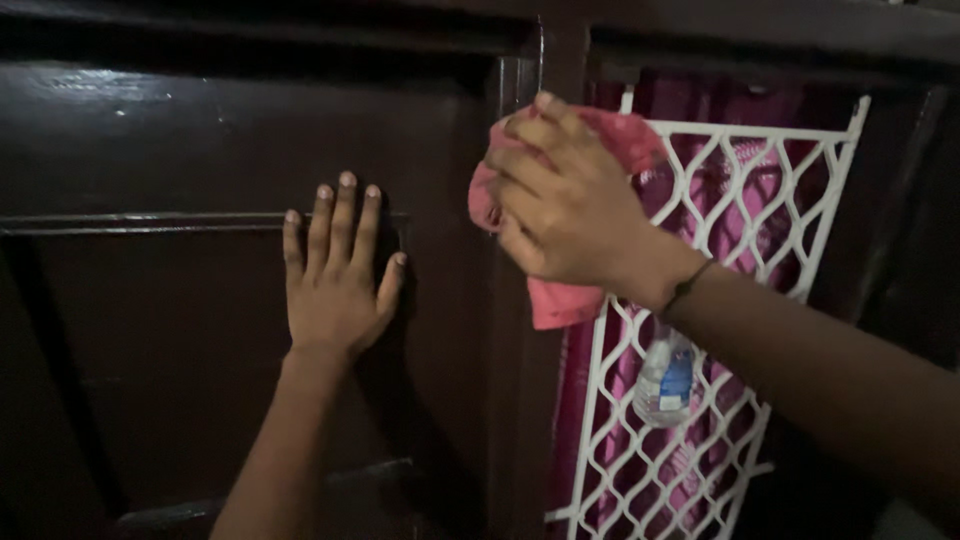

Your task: The person wipes the dark brown wooden door and its white metal security grille with a pink cloth. They use a spray bottle to apply liquid to the door surface and continue wiping the frame and grille sections.

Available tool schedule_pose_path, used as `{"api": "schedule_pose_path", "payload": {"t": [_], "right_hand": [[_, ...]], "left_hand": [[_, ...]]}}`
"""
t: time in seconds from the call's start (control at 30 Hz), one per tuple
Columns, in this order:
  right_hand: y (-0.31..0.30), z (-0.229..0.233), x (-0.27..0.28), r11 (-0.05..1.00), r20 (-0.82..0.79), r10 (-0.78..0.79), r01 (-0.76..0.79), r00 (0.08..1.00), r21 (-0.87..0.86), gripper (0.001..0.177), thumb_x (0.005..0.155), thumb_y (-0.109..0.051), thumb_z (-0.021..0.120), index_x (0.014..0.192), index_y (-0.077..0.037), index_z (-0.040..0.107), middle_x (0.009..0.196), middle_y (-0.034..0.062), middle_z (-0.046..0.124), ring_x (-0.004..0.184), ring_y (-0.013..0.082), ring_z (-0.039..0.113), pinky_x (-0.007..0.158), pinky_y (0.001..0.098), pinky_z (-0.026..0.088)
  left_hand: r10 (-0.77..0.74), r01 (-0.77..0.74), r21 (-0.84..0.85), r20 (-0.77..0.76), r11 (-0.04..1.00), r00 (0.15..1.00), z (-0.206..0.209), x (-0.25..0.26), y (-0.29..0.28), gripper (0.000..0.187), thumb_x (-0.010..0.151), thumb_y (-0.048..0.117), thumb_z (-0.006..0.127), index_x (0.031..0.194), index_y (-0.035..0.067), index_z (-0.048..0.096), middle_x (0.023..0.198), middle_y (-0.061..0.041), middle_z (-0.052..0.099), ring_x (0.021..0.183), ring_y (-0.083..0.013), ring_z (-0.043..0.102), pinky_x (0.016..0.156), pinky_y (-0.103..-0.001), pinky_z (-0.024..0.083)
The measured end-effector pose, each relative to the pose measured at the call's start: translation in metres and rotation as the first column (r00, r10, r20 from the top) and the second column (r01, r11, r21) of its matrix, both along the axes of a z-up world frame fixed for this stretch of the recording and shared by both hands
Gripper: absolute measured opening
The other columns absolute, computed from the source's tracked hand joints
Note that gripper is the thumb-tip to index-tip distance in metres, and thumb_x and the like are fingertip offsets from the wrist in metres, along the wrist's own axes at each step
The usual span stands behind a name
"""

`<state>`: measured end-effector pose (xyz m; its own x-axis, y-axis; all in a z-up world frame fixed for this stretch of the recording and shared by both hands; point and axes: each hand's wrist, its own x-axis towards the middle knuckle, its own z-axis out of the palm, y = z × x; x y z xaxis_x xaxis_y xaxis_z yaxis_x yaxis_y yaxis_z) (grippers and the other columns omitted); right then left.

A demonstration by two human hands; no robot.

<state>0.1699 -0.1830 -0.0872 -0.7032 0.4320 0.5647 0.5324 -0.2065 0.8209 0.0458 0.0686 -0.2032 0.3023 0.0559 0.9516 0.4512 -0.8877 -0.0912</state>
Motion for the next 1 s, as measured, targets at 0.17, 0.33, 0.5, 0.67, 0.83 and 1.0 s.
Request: {"api": "schedule_pose_path", "payload": {"t": [0.17,0.33,0.5,0.67,0.83,1.0], "right_hand": [[0.001,-0.042,0.000,0.998,-0.035,0.012,-0.014,0.999,-0.068,0.029,0.080,-0.022,0.072,0.098,0.002,0.076,0.125,0.0180,0.069,0.128,0.0329,0.056,0.122,0.0561,0.036],[-0.002,-0.050,0.001,0.990,-0.010,-0.020,0.018,1.000,-0.141,0.033,0.081,-0.023,0.073,0.105,-0.001,0.078,0.126,0.0138,0.070,0.132,0.0323,0.054,0.125,0.0540,0.032],[0.004,0.009,0.008,0.990,0.019,-0.144,0.144,0.989,-0.006,0.029,0.088,-0.024,0.074,0.107,-0.003,0.078,0.129,0.0122,0.069,0.139,0.0325,0.051,0.128,0.0534,0.027],[0.014,0.018,0.002,0.983,-0.012,-0.167,0.168,0.986,0.076,0.029,0.090,-0.025,0.073,0.107,-0.002,0.079,0.135,0.0109,0.069,0.142,0.0347,0.049,0.129,0.0528,0.023],[0.013,-0.027,-0.016,0.969,-0.046,-0.247,0.247,0.968,-0.001,0.030,0.081,-0.022,0.071,0.100,-0.001,0.080,0.125,0.0143,0.070,0.138,0.0347,0.051,0.126,0.0506,0.025],[0.007,-0.065,-0.033,0.918,0.007,-0.351,0.345,0.937,-0.194,0.030,0.077,-0.021,0.068,0.094,0.000,0.080,0.121,0.0188,0.071,0.132,0.0359,0.054,0.122,0.0489,0.028]], "left_hand": [[-0.011,0.011,-0.005,0.005,1.000,1.000,0.001,0.003,-0.002,0.074,0.104,0.051,0.040,0.167,0.016,0.023,0.174,-0.011,0.016,0.160,-0.0278,0.011,0.128,-0.055,0.003],[-0.051,0.052,-0.040,0.018,0.998,0.999,-0.001,0.001,-0.008,0.076,0.104,0.055,0.040,0.167,0.016,0.023,0.174,-0.011,0.017,0.161,-0.0281,0.011,0.129,-0.056,0.001],[-0.034,0.035,-0.044,0.027,0.998,0.999,0.000,0.004,-0.009,0.077,0.104,0.056,0.039,0.167,0.016,0.022,0.174,-0.011,0.016,0.161,-0.0279,0.009,0.129,-0.057,0.000],[-0.019,0.019,-0.069,0.007,0.997,1.000,0.000,0.007,-0.006,0.078,0.102,0.059,0.037,0.167,0.017,0.023,0.174,-0.010,0.013,0.160,-0.0261,0.006,0.128,-0.057,-0.002],[-0.051,0.053,-0.081,0.023,0.995,0.998,-0.002,0.005,-0.009,0.079,0.103,0.059,0.036,0.167,0.015,0.024,0.174,-0.010,0.014,0.161,-0.0271,0.006,0.128,-0.057,-0.002],[-0.062,0.065,-0.089,0.034,0.994,0.997,-0.003,0.005,-0.012,0.077,0.105,0.059,0.035,0.167,0.015,0.023,0.175,-0.012,0.015,0.162,-0.0283,0.008,0.129,-0.057,-0.002]]}}
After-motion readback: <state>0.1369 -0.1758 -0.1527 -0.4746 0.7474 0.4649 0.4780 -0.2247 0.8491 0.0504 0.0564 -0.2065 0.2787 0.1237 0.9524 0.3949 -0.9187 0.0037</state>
